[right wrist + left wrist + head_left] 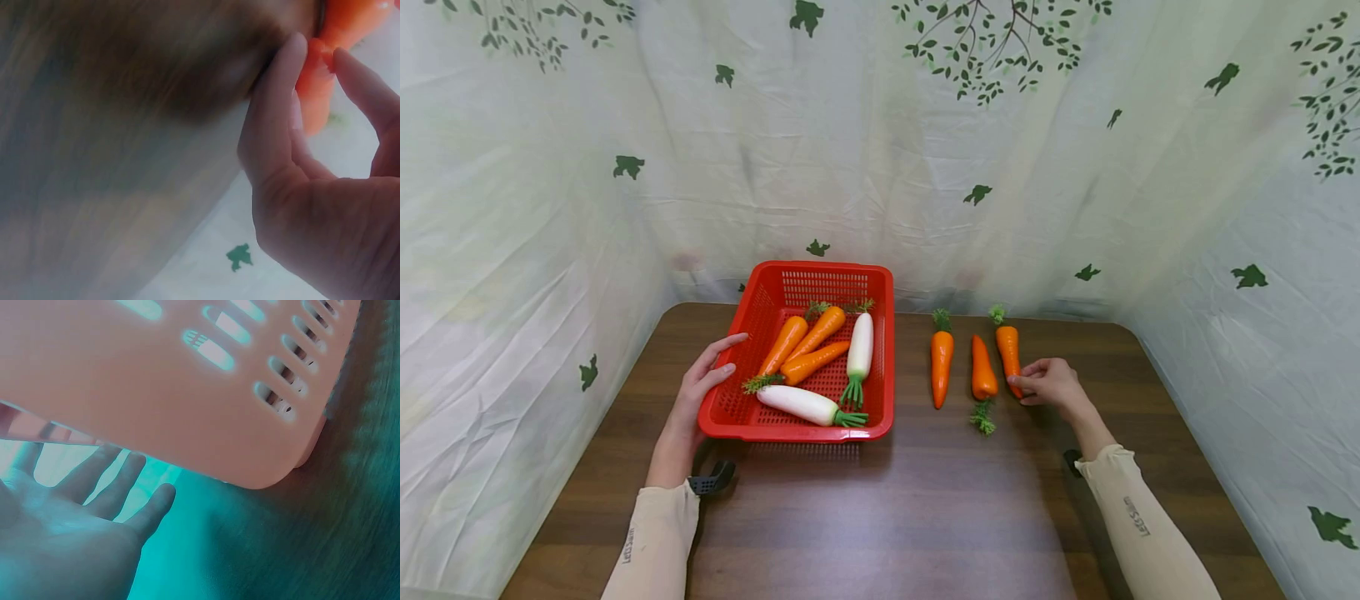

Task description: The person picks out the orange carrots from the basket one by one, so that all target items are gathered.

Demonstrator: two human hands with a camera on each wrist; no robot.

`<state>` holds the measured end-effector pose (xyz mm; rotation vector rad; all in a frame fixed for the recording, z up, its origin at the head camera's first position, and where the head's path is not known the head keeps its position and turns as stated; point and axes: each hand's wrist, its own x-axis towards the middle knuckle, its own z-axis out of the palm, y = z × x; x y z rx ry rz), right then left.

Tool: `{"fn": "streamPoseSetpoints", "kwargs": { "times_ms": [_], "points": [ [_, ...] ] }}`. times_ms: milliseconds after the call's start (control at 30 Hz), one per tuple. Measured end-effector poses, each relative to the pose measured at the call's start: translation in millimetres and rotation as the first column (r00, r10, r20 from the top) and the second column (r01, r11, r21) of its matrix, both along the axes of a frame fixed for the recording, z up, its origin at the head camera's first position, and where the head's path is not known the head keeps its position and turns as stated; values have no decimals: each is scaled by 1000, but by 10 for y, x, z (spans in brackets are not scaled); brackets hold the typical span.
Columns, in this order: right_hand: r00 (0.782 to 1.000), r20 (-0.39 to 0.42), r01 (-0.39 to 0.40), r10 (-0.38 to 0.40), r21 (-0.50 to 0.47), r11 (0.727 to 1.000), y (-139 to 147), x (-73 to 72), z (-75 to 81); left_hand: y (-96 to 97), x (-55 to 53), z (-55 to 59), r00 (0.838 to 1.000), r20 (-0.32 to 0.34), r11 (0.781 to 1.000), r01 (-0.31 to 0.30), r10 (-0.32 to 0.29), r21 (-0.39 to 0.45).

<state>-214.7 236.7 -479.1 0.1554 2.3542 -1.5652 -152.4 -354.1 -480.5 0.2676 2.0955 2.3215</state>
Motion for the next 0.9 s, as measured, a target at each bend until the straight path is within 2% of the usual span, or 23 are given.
{"fn": "streamPoseSetpoints", "kwargs": {
  "times_ms": [133, 600, 733, 900],
  "points": [
    [1000, -4, 7, -7, 71, 997, -11, 2, 9, -2, -4, 0, 1000, -5, 1000, 5, -5, -1],
    [1000, -1, -14, 14, 107, 994, 8, 5, 57, 1, -4, 5, 1000, -4, 1000, -8, 8, -7],
    [999, -36, 5, 0, 139, 990, -2, -1, 86, -1, -5, 0, 1000, -4, 1000, -2, 2, 0],
    [991, -128, 58, -34, 188, 981, -52, -9, 190, 0, -7, -7, 1000, -5, 1000, -1, 1, -1]
  ]
}}
